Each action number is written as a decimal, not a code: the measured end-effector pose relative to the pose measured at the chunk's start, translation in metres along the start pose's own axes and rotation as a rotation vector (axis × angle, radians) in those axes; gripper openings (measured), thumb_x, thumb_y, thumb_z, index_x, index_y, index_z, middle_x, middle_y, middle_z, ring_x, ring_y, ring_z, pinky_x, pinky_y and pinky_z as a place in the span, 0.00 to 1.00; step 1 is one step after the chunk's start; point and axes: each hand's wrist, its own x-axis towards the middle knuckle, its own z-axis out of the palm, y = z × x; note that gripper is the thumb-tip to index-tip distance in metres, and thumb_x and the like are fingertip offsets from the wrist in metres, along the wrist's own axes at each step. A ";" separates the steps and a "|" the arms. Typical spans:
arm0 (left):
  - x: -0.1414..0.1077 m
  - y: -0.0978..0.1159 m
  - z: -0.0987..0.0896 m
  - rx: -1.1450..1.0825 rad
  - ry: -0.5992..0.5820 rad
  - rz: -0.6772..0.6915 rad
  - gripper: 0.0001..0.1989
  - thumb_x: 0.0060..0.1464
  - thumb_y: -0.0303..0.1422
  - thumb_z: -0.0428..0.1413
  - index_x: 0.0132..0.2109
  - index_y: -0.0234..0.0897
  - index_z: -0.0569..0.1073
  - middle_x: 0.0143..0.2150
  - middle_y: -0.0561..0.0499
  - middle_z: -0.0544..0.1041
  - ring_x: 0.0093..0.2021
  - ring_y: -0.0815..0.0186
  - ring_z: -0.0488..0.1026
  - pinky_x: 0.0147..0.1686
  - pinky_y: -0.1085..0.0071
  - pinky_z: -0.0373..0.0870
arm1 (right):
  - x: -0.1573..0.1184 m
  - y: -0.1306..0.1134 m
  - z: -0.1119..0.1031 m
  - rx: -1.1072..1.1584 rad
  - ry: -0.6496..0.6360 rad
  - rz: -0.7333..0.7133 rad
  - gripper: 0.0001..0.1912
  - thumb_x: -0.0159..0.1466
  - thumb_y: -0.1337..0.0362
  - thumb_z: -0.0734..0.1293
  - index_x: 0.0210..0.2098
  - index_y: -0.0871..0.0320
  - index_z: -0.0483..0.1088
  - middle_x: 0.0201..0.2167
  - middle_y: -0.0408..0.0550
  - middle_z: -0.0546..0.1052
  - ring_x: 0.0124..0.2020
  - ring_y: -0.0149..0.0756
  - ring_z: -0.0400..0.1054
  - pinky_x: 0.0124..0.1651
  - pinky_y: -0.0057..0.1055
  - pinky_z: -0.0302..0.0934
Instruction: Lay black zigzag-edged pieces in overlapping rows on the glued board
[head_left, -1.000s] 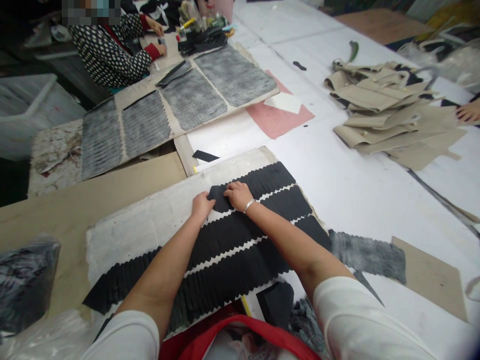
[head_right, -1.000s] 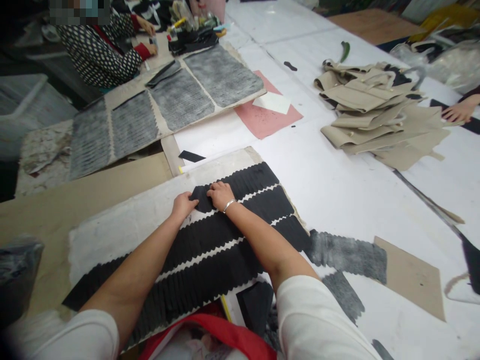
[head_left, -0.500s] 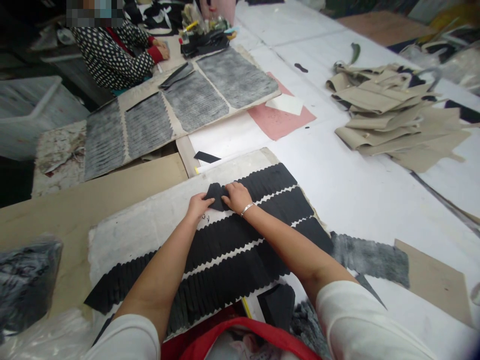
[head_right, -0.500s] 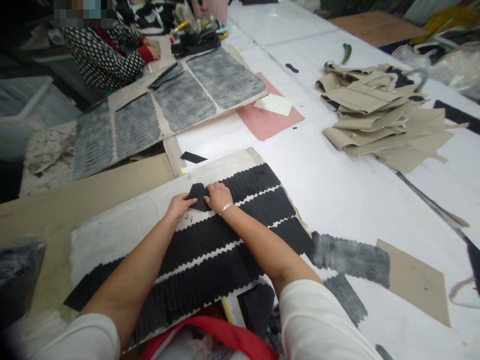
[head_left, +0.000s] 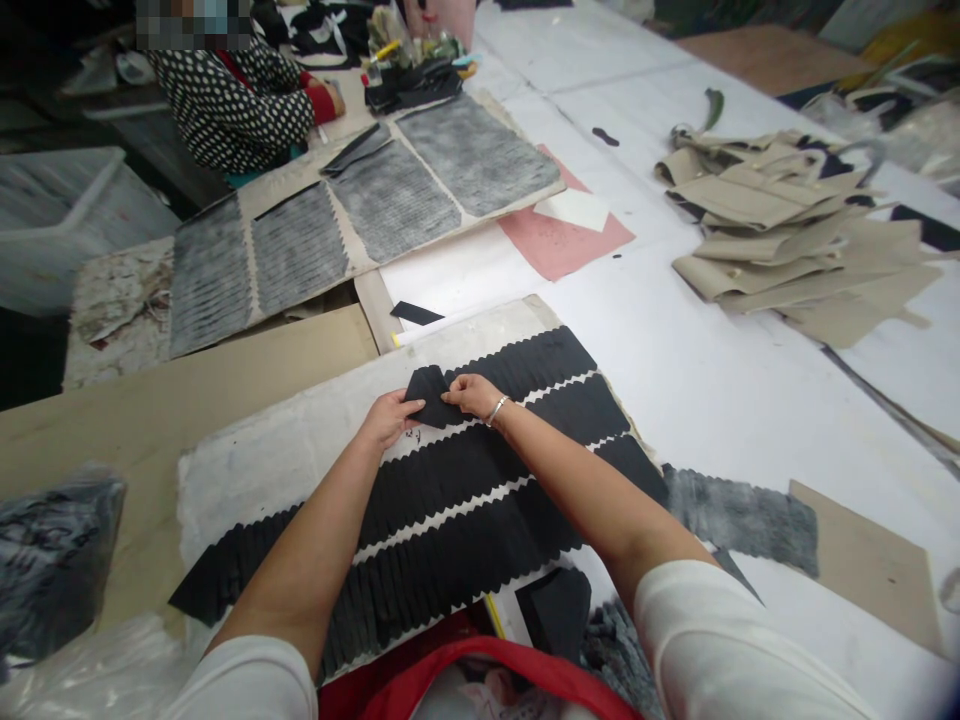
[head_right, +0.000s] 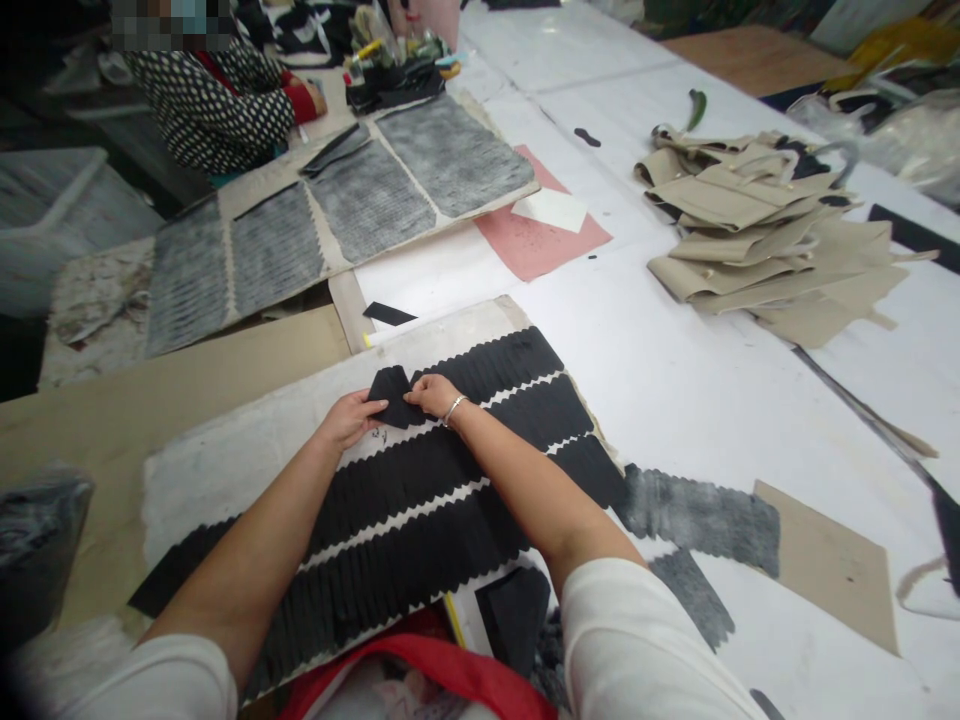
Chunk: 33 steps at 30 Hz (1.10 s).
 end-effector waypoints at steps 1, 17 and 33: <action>0.000 0.000 0.001 0.011 0.008 0.001 0.21 0.31 0.32 0.66 0.38 0.29 0.75 0.33 0.46 0.78 0.36 0.59 0.76 0.41 0.59 0.73 | 0.000 0.000 0.001 0.001 0.016 -0.002 0.18 0.50 0.65 0.73 0.19 0.57 0.57 0.07 0.31 0.59 0.11 0.20 0.50 0.15 0.19 0.44; 0.026 -0.023 -0.003 0.212 0.274 0.127 0.15 0.30 0.34 0.62 0.30 0.31 0.76 0.25 0.51 0.76 0.26 0.64 0.73 0.31 0.67 0.71 | 0.008 -0.007 -0.045 -0.502 0.416 -0.309 0.04 0.57 0.64 0.65 0.32 0.57 0.65 0.27 0.41 0.70 0.29 0.30 0.64 0.36 0.28 0.57; 0.039 -0.036 -0.002 0.609 0.381 0.137 0.12 0.37 0.30 0.57 0.33 0.32 0.78 0.27 0.50 0.78 0.30 0.62 0.75 0.30 0.72 0.68 | -0.013 0.022 -0.031 -1.143 0.126 -0.586 0.15 0.60 0.71 0.60 0.44 0.56 0.71 0.46 0.51 0.71 0.44 0.40 0.61 0.44 0.35 0.52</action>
